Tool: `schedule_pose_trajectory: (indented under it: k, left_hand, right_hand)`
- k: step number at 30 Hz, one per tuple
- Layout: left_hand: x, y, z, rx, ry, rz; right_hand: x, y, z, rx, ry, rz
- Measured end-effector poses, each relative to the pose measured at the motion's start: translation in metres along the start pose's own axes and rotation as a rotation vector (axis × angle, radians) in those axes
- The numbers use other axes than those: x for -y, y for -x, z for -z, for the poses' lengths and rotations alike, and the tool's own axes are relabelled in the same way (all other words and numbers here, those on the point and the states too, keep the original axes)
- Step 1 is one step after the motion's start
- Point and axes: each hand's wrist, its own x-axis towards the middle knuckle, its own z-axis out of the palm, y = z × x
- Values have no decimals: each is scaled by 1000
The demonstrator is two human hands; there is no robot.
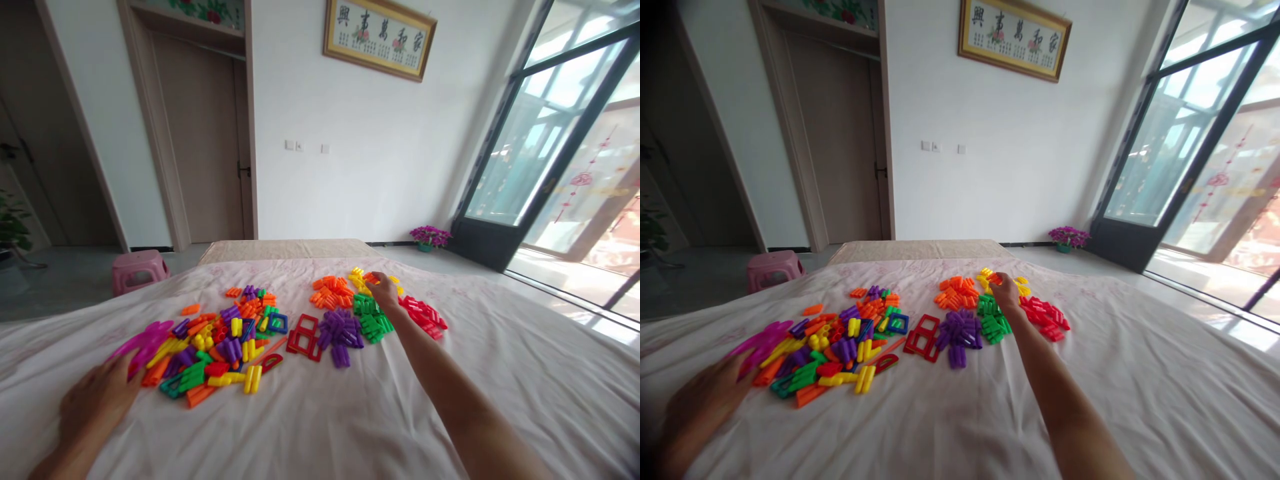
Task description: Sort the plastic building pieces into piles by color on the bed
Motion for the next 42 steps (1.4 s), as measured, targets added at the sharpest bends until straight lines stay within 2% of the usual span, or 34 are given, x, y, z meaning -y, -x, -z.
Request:
schedule_pose_trajectory:
  k: [4,9,15,18,21,24,26,30,35,38,42]
  left_hand:
    - [1,0,-2,-5,-34,-28]
    - [1,0,-2,-7,-10,-18]
    - [-4,5,7,-19,-1,-34]
    - [-9,9,15,-29,4,-51]
    - [-13,11,21,-42,9,-45]
    - [-15,12,22,-55,-3,-35]
    - [-15,12,22,-65,-6,-37]
    - [-14,12,21,-63,-5,-36]
    - [-14,12,23,-61,8,-49]
    - [-15,13,24,-53,25,-37]
    - [-15,12,24,-45,32,-31]
  right_hand:
    - [17,16,-8,65,19,92]
    - [52,30,-21,193,37,201]
    - [94,54,-31,195,-32,225]
    - [124,79,-36,309,-179,278]
    - [158,110,-43,490,-268,408]
    - [186,140,-51,646,-194,527]
    - [197,156,-58,675,-109,571]
    - [202,174,-71,674,25,646]
    - [187,178,-79,737,177,633]
    - [179,179,-84,735,164,638]
    - [174,181,-87,669,103,622]
